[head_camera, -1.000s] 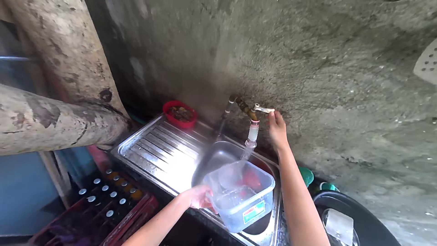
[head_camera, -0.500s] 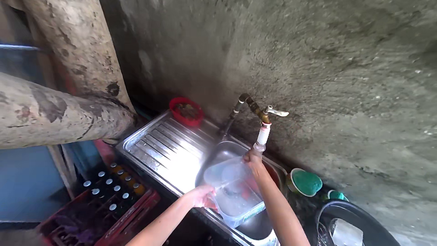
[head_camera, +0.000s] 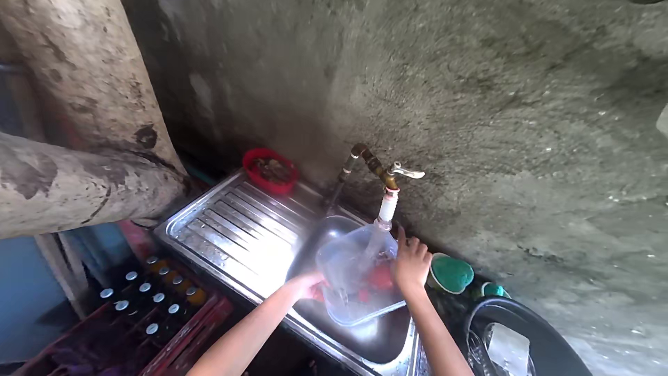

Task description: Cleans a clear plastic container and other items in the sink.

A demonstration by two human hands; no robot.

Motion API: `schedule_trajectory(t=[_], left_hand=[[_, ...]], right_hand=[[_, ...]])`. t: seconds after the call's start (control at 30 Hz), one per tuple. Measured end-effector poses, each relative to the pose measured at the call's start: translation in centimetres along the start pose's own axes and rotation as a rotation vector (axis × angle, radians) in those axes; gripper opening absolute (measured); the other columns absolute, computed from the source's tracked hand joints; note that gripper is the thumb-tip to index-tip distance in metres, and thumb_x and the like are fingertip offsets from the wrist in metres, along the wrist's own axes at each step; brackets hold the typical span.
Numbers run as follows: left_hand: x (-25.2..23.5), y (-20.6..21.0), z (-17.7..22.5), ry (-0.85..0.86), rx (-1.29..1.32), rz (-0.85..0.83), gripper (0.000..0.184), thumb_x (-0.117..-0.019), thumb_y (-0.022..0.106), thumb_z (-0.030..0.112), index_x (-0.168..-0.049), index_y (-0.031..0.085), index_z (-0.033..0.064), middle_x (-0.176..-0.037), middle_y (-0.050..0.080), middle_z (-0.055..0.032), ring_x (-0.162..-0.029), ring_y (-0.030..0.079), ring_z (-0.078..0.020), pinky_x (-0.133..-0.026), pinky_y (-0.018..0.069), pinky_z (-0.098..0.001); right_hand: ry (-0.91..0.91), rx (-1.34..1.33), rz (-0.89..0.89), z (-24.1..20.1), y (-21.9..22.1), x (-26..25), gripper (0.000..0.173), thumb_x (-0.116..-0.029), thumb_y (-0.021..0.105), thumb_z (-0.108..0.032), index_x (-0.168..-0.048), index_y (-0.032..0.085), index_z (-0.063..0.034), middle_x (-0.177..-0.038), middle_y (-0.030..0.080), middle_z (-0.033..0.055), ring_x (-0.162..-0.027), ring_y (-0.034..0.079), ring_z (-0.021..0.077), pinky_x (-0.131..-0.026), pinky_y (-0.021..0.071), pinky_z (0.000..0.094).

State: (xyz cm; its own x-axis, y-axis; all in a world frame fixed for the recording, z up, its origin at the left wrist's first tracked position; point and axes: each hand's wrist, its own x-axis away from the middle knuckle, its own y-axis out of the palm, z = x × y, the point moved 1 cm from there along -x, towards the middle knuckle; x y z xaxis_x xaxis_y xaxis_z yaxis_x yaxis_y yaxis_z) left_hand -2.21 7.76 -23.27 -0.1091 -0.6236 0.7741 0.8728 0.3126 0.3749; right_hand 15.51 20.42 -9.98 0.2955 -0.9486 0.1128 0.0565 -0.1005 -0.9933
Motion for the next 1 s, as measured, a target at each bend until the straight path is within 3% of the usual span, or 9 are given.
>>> schedule_trajectory(t=[0.03, 0.13, 0.23, 0.33, 0.5, 0.63, 0.77, 0.87, 1.0], left_hand=[[-0.7, 0.1, 0.1, 0.029, -0.041, -0.003, 0.035, -0.1036, 0.049, 0.008, -0.138, 0.044, 0.0088, -0.104, 0.061, -0.0132, -0.077, 0.063, -0.0197, -0.067, 0.0551, -0.0354], [-2.5, 1.6, 0.3, 0.271, -0.293, 0.124, 0.051, -0.1091, 0.050, 0.021, -0.156, 0.034, 0.0082, -0.128, 0.061, -0.0220, -0.100, 0.065, -0.0274, -0.085, 0.0550, -0.0426], [-4.3, 4.4, -0.8, 0.573, -0.487, 0.336, 0.049, -0.1099, 0.045, 0.018, -0.151, 0.036, -0.0062, -0.130, 0.061, -0.0299, -0.115, 0.065, -0.0384, -0.101, 0.0512, -0.0512], [-4.1, 7.7, -2.9, 0.549, -0.547, 0.301, 0.068, -0.1042, 0.047, 0.005, -0.159, 0.009, -0.0083, -0.143, 0.051, -0.0333, -0.129, 0.057, -0.0393, -0.111, 0.0439, -0.0487], [-4.0, 8.0, -3.0, 0.497, -0.717, 0.408, 0.043, -0.1125, 0.034, 0.021, -0.132, 0.058, -0.0089, -0.119, 0.066, -0.0286, -0.112, 0.066, -0.0386, -0.102, 0.0499, -0.0504], [-3.4, 6.5, 0.0, 0.421, -0.970, 0.432, 0.053, -0.1138, 0.025, 0.032, -0.128, 0.064, -0.0007, -0.124, 0.066, -0.0252, -0.119, 0.064, -0.0396, -0.100, 0.0490, -0.0569], [1.2, 6.4, 4.5, 0.382, -1.127, 0.446, 0.047, -0.1115, 0.033, 0.029, -0.144, 0.050, 0.0003, -0.143, 0.055, -0.0255, -0.130, 0.057, -0.0413, -0.104, 0.0457, -0.0593], [5.9, 8.2, 10.3, 0.763, -1.020, 0.669, 0.061, -0.1079, 0.047, 0.029, -0.157, 0.030, -0.0019, -0.161, 0.032, -0.0266, -0.146, 0.038, -0.0413, -0.117, 0.0334, -0.0564], [10.7, 13.2, 18.4, 1.482, -1.178, 0.875, 0.057, -0.1038, 0.052, 0.024, -0.155, 0.040, 0.0023, -0.154, 0.045, -0.0237, -0.144, 0.042, -0.0406, -0.118, 0.0256, -0.0649]], right_hand=[[0.090, -0.044, -0.128, 0.9, -0.4, 0.4, 0.080, -0.0920, 0.068, -0.013, -0.161, 0.029, -0.0090, -0.159, 0.032, 0.0315, -0.143, 0.037, 0.0510, -0.110, 0.0371, 0.0646], [0.244, -0.167, -0.357, 3.0, -0.9, 1.4, 0.062, -0.1002, 0.060, -0.017, -0.155, 0.035, -0.0007, -0.147, 0.050, 0.0294, -0.133, 0.053, 0.0449, -0.106, 0.0451, 0.0614], [0.354, -0.182, -0.266, 2.1, -1.2, 3.0, 0.062, -0.1007, 0.051, -0.006, -0.158, 0.028, -0.0025, -0.146, 0.051, 0.0283, -0.128, 0.058, 0.0438, -0.101, 0.0493, 0.0576], [0.400, -0.251, -0.052, 1.7, -1.0, 4.1, 0.062, -0.0993, 0.048, 0.001, -0.158, 0.032, -0.0063, -0.148, 0.047, 0.0291, -0.123, 0.060, 0.0454, -0.097, 0.0519, 0.0566], [0.430, -0.291, 0.123, 2.6, 0.8, 5.6, 0.059, -0.1022, 0.043, 0.001, -0.160, 0.033, -0.0113, -0.140, 0.058, 0.0252, -0.110, 0.068, 0.0434, -0.089, 0.0553, 0.0555], [0.461, -0.242, 0.076, 3.7, 2.4, 6.5, 0.045, -0.1138, 0.029, -0.026, -0.151, 0.042, -0.0043, -0.125, 0.067, 0.0252, -0.107, 0.070, 0.0427, -0.089, 0.0547, 0.0562], [0.508, -0.228, -0.052, 4.2, 3.6, 6.5, 0.042, -0.1135, 0.027, -0.022, -0.145, 0.044, 0.0005, -0.120, 0.069, 0.0241, -0.111, 0.069, 0.0393, -0.092, 0.0552, 0.0523], [0.493, -0.211, -0.133, 2.7, 4.0, 6.2, 0.042, -0.1091, 0.036, -0.010, -0.149, 0.036, 0.0027, -0.123, 0.067, 0.0240, -0.113, 0.069, 0.0370, -0.093, 0.0559, 0.0493], [0.459, -0.257, -0.184, 0.6, 4.4, 6.2, 0.051, -0.1081, 0.041, -0.009, -0.155, 0.025, 0.0048, -0.132, 0.062, 0.0262, -0.119, 0.066, 0.0371, -0.098, 0.0541, 0.0476]])
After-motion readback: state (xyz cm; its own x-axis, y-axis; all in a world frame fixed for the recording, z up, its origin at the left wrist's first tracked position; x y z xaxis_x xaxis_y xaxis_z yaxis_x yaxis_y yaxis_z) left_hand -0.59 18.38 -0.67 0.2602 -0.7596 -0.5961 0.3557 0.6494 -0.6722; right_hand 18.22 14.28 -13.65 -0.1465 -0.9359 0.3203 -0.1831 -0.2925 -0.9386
